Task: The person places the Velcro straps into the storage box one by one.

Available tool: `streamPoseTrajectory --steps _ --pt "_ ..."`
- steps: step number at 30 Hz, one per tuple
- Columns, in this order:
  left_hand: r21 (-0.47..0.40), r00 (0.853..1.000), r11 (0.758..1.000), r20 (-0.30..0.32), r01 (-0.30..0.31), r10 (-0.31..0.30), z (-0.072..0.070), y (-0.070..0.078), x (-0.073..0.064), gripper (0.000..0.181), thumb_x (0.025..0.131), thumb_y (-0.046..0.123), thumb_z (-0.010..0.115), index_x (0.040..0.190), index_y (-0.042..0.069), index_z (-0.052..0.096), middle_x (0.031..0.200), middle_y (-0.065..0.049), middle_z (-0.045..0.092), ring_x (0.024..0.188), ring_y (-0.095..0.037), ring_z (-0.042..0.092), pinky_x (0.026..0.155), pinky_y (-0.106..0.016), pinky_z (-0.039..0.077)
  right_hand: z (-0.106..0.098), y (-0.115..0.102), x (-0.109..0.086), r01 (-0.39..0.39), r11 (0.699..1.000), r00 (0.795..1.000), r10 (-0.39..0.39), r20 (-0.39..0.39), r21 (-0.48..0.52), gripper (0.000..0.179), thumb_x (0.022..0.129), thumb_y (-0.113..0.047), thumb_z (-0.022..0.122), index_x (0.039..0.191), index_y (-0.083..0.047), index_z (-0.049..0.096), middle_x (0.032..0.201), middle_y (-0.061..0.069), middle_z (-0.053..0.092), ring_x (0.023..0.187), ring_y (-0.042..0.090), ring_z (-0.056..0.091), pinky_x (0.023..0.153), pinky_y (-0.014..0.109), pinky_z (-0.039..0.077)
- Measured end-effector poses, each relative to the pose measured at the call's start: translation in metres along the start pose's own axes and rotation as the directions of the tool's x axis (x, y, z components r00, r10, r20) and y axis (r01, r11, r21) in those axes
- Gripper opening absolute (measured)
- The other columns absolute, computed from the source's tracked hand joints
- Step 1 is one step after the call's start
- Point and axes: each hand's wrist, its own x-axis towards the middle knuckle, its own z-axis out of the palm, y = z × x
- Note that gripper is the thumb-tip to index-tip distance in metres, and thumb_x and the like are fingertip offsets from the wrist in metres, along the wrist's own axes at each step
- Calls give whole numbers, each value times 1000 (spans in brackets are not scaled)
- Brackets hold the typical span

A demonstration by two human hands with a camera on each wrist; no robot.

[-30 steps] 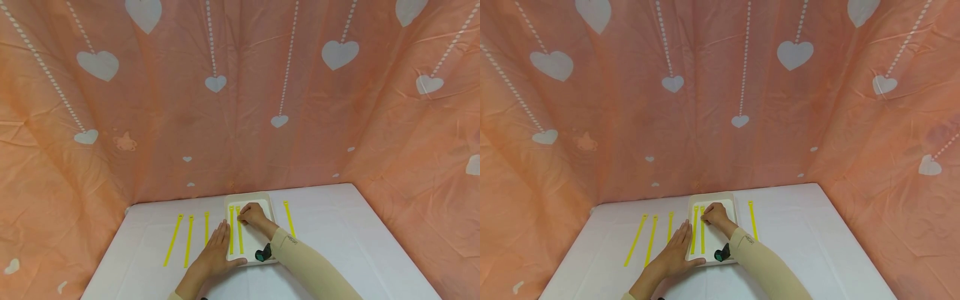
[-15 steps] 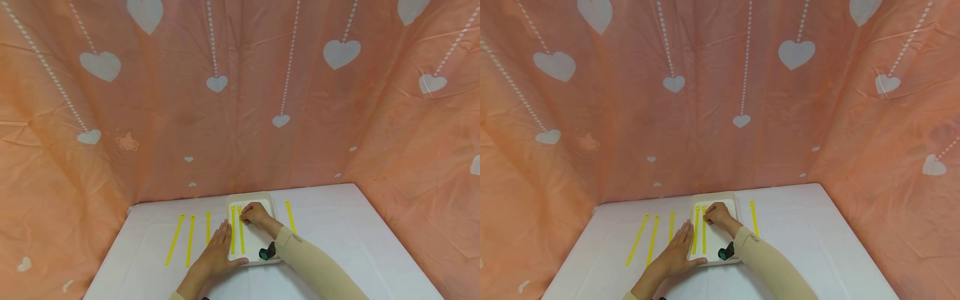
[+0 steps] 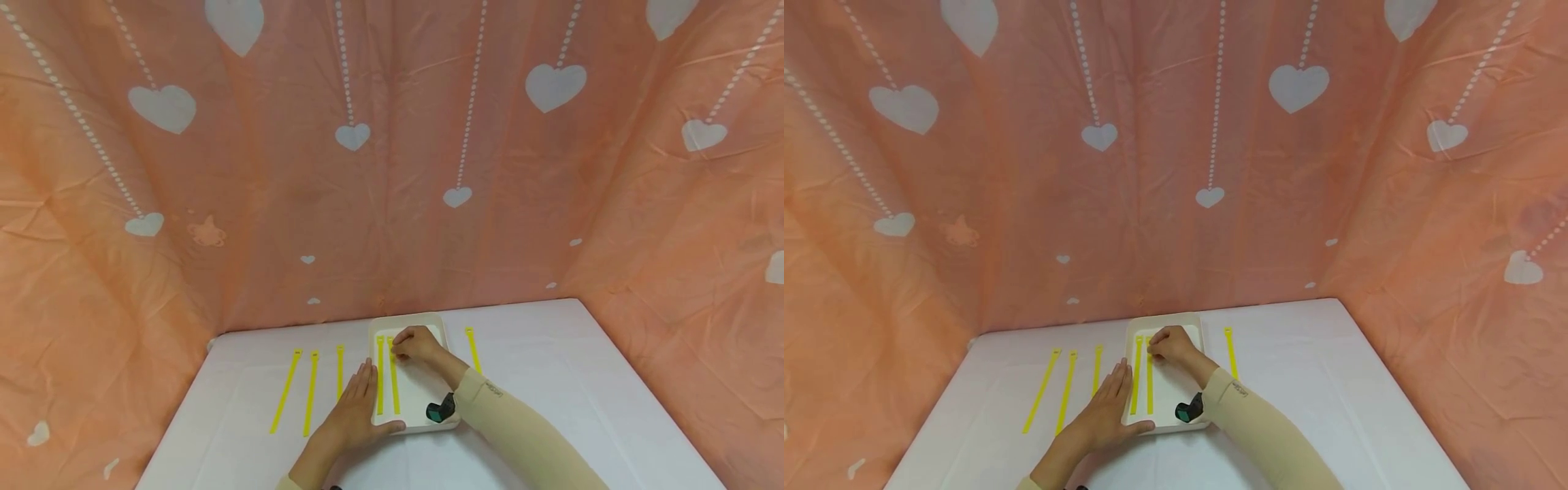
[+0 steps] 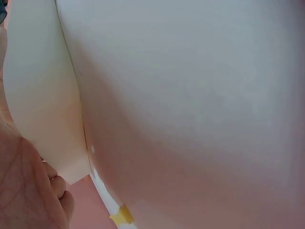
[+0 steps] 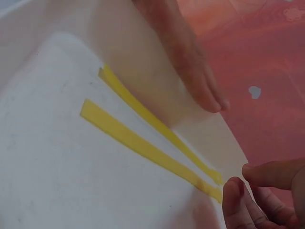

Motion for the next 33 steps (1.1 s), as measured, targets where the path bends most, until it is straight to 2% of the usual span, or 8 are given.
streamPoseTrajectory --steps 4,9,13,19,24,29,33 --pt "-7 1000 1000 -6 2 -2 1 -2 1 127 90 76 69 168 -9 15 178 -24 7 166 -39 8 133 -57 18 -6 -6 -2 21 999 1000 -22 3 32 8 93 0 79 98 3 73 84 14 76 72 19 74 70 32 65" --pt "-7 1000 1000 -16 6 -6 1 -3 1 128 90 77 69 168 -8 14 179 -23 7 166 -37 8 133 -55 17 -15 -6 -2 34 995 999 -33 -12 92 11 96 -2 77 103 6 74 95 21 78 79 21 75 76 36 67" --pt "-5 1000 1000 -27 0 0 1 -3 1 127 89 75 71 168 -9 16 178 -25 8 166 -39 9 133 -56 19 -26 -6 -7 64 991 998 -63 -14 118 13 99 -4 74 106 7 74 99 19 78 84 23 75 82 42 67" --pt "-7 999 1000 -36 -7 7 1 -2 1 127 90 74 71 167 -10 16 178 -26 9 165 -40 10 132 -56 19 -42 -6 -14 85 985 996 -82 -29 150 17 99 -6 76 109 7 74 99 17 78 91 33 76 87 47 66" --pt "2 999 1000 -36 -12 12 3 -2 0 127 90 75 71 167 -9 17 178 -26 8 165 -42 10 132 -57 21 -54 -3 -20 87 986 996 -82 -38 144 18 99 -7 76 111 7 73 100 19 77 91 32 75 89 48 65" --pt "-9 999 1000 -35 -8 7 3 0 -2 126 90 75 71 167 -9 17 178 -25 9 165 -41 11 132 -56 21 -66 -1 -30 117 986 993 -113 -43 117 21 102 -8 72 115 9 72 109 28 74 101 44 72 94 54 63" --pt "-4 999 1000 -52 -16 16 2 1 -3 125 90 74 71 166 -11 19 177 -27 11 164 -42 13 132 -56 21 -76 2 -34 127 987 990 -120 -73 103 21 103 -9 72 115 9 72 110 30 73 98 41 73 91 50 64"
